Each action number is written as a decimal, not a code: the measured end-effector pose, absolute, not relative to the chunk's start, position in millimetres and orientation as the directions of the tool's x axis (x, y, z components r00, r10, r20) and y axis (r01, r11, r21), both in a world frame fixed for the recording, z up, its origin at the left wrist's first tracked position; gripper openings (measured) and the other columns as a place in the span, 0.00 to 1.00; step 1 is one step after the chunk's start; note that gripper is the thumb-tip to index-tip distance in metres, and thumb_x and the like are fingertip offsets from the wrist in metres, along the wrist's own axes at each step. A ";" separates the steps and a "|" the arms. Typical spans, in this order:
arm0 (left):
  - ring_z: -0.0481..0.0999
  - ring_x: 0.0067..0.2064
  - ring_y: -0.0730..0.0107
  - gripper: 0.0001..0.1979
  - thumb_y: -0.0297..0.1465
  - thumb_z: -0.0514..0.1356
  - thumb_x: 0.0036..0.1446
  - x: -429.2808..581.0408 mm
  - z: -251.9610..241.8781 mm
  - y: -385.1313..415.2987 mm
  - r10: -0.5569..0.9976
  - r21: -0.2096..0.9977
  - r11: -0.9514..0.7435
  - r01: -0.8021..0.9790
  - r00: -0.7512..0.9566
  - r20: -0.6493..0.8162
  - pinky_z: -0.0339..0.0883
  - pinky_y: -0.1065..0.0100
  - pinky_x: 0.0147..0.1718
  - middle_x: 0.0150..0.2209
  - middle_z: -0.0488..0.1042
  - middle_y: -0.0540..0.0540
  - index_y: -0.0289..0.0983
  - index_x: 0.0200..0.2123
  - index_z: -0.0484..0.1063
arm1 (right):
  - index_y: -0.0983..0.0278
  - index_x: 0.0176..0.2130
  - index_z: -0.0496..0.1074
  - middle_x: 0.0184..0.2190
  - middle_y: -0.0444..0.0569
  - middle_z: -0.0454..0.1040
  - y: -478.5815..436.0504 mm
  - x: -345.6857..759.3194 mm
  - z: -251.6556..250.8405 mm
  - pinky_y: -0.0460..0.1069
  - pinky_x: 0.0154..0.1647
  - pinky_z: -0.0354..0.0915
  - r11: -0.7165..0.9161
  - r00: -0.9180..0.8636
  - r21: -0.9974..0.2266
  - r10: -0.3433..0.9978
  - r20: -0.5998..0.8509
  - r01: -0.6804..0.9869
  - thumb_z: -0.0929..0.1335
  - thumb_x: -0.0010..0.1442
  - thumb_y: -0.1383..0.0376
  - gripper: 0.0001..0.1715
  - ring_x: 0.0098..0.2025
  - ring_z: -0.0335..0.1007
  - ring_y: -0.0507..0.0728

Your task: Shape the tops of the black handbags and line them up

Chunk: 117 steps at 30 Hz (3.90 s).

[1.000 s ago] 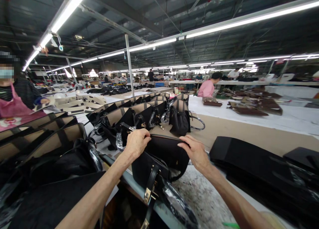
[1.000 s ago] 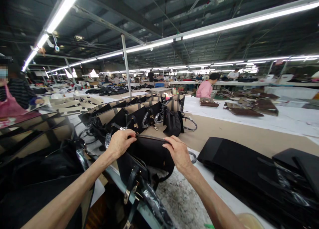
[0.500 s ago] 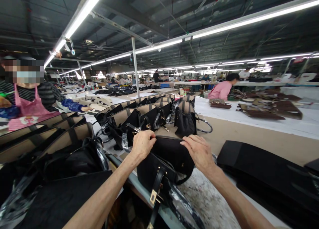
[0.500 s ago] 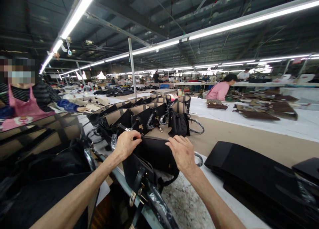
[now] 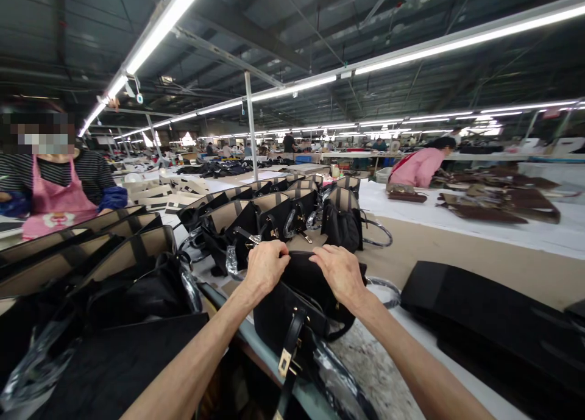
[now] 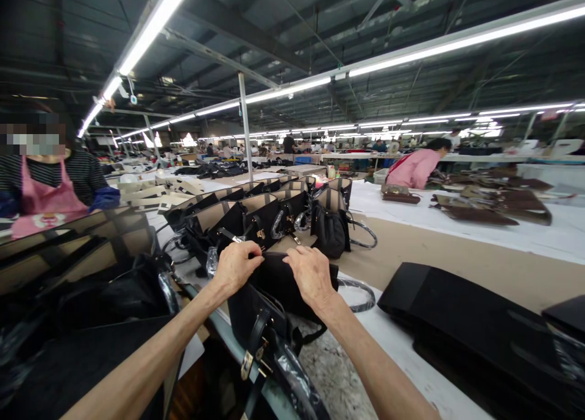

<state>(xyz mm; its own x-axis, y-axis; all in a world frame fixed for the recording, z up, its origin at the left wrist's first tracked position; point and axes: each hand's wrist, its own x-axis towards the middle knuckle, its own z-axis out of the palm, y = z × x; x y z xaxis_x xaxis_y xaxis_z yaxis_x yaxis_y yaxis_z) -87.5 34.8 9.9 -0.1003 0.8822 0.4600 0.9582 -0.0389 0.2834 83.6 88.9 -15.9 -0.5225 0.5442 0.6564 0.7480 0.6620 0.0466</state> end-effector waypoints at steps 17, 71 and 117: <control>0.71 0.40 0.62 0.25 0.21 0.54 0.40 -114.7 19.6 18.5 0.932 0.271 0.189 0.944 -0.259 0.252 0.60 0.68 0.33 0.40 0.72 0.46 0.42 0.45 0.63 | 0.60 0.30 0.70 0.28 0.43 0.74 105.5 68.7 -7.9 0.45 0.31 0.56 0.792 -0.588 -0.095 0.522 0.618 0.603 0.61 0.60 0.59 0.13 0.32 0.69 0.52; 0.71 0.33 0.70 0.11 0.30 0.55 0.47 -134.1 9.7 7.1 0.935 0.420 -0.029 0.907 -0.124 0.332 0.59 0.73 0.30 0.29 0.75 0.53 0.42 0.34 0.74 | 0.63 0.30 0.67 0.37 0.46 0.70 80.9 0.6 -7.8 0.48 0.40 0.62 0.946 -0.669 -0.133 0.304 0.679 0.294 0.62 0.57 0.71 0.06 0.39 0.65 0.54; 0.72 0.32 0.67 0.11 0.36 0.53 0.52 -132.5 13.9 19.5 0.949 0.155 0.003 0.988 -0.052 0.312 0.57 0.71 0.28 0.27 0.75 0.49 0.42 0.29 0.74 | 0.56 0.39 0.69 0.35 0.41 0.75 92.6 20.2 9.1 0.45 0.30 0.55 0.856 -0.802 0.072 0.446 0.398 0.511 0.58 0.61 0.59 0.13 0.37 0.70 0.53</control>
<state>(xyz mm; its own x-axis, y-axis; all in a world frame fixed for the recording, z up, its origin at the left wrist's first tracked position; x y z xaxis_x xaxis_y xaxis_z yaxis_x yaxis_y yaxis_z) -132.5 19.5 13.9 -0.0520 0.9486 0.3121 0.9879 0.0031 0.1551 20.2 92.6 9.1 -0.8021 0.4456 0.3977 0.5114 0.8563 0.0720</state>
